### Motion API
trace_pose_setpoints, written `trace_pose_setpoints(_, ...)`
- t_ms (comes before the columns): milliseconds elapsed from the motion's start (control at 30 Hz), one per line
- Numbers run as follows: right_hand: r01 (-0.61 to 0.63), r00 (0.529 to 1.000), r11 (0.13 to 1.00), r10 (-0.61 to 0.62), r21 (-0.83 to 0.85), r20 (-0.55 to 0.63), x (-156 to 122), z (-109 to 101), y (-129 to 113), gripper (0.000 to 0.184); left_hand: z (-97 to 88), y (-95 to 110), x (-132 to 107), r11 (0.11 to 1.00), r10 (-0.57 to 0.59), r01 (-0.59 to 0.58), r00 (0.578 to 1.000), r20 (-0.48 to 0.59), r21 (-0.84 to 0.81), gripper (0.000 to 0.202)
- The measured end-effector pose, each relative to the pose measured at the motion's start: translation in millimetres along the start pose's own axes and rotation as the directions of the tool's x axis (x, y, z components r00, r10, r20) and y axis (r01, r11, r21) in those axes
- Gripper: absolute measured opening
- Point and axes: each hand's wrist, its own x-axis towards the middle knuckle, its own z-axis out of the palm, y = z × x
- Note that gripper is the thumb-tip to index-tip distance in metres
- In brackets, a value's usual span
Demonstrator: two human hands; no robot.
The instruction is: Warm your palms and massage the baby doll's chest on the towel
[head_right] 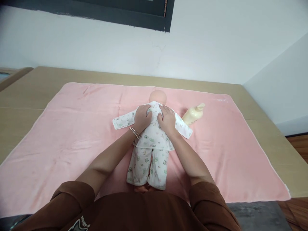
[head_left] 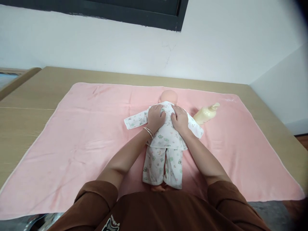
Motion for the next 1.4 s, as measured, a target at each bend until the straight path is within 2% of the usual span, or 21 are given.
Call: trace_pose_setpoints(1400, 0.009, 1.0, 1.0, -0.008, 0.029, -0.023, -1.6, 3.9, -1.2, 0.044, -5.6, -2.3, -1.7, 1.0, 0.02, -0.02, 1.0, -0.023, -0.007, 0.03)
